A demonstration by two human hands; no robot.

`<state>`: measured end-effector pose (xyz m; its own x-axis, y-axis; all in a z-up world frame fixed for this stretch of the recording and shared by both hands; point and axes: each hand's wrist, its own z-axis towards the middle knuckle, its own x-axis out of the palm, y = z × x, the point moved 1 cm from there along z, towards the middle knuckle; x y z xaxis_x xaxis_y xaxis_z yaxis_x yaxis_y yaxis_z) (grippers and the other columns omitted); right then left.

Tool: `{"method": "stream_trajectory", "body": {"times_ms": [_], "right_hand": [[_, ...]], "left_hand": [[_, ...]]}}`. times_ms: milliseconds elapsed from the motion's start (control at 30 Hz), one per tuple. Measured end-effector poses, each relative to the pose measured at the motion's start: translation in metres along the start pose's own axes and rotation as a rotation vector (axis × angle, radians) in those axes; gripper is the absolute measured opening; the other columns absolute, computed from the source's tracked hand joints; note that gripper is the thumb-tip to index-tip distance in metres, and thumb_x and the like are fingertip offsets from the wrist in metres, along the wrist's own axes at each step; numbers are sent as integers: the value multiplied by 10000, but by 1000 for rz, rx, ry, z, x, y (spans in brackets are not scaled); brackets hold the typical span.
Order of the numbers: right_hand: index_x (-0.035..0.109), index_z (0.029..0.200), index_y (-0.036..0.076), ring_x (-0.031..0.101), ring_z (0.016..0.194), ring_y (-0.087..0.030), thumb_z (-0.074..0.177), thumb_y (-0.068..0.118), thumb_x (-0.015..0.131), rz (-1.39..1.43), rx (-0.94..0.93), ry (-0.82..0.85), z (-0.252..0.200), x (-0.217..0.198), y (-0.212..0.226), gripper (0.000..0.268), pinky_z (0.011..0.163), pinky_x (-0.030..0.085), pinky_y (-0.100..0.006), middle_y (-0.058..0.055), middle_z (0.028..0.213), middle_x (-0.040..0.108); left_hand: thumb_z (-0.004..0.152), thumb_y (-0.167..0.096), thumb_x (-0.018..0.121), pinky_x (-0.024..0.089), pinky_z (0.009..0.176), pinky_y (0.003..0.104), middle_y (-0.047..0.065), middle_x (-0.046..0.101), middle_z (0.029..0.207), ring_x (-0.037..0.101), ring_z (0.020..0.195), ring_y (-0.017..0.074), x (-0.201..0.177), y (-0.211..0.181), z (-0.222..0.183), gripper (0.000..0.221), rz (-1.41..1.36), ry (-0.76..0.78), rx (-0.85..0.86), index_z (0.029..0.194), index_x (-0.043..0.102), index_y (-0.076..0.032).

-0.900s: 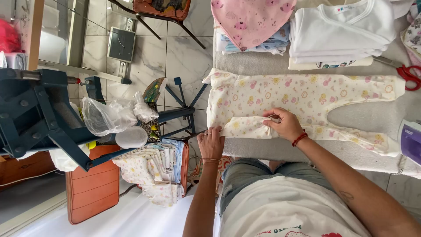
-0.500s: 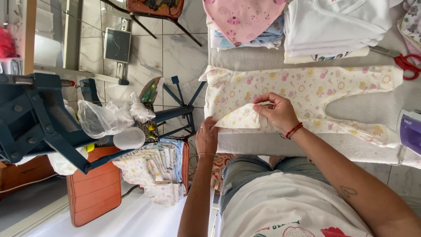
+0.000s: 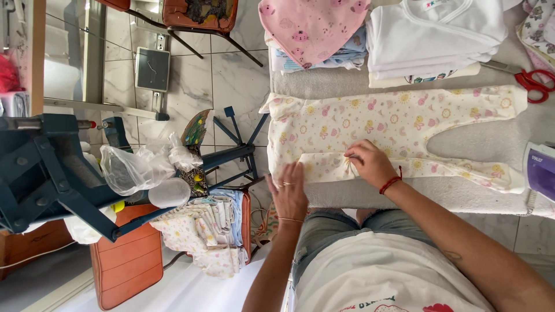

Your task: Ironing and folding baby clothes on an ironing board

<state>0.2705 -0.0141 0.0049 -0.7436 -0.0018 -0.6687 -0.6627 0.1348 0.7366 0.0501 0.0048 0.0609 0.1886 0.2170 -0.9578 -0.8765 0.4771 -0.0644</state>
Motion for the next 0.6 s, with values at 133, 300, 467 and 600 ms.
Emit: {"method": "stream_trajectory", "body": {"times_ms": [133, 300, 467, 600], "right_hand": [[569, 999, 147, 508, 1034, -298, 821, 171, 472, -461, -532, -137, 0, 1, 30, 204, 735, 431, -400, -96, 1151, 482], [280, 1292, 87, 229, 1282, -235, 894, 380, 218, -592, -637, 108, -18, -28, 40, 498, 1017, 181, -460, -83, 1403, 240], [308, 1286, 129, 253, 1282, -247, 802, 524, 256, -600, -581, 63, -44, -57, -17, 627, 996, 194, -490, -68, 1392, 271], [465, 1183, 36, 414, 1188, -327, 715, -13, 555, -341, -307, -60, -24, -130, -37, 479, 990, 372, -417, -148, 1255, 456]], "left_hand": [[835, -91, 341, 152, 1029, 431, 99, 381, 1323, 335, 1246, 229, 12, -32, -2, 445, -189, 26, 131, 1278, 379, -104], [819, -537, 366, 144, 1014, 491, 115, 195, 1415, 171, 1306, 278, -10, -23, 12, 671, -92, 311, 128, 1376, 214, -195], [788, -608, 312, 75, 995, 542, 171, 120, 1421, 113, 1312, 305, -12, -4, -4, 746, -54, 347, 17, 1370, 187, -159], [822, -273, 504, 207, 960, 576, 82, 252, 1396, 220, 1296, 272, -7, 22, 26, 578, -424, 287, -339, 1331, 259, -149]]}}
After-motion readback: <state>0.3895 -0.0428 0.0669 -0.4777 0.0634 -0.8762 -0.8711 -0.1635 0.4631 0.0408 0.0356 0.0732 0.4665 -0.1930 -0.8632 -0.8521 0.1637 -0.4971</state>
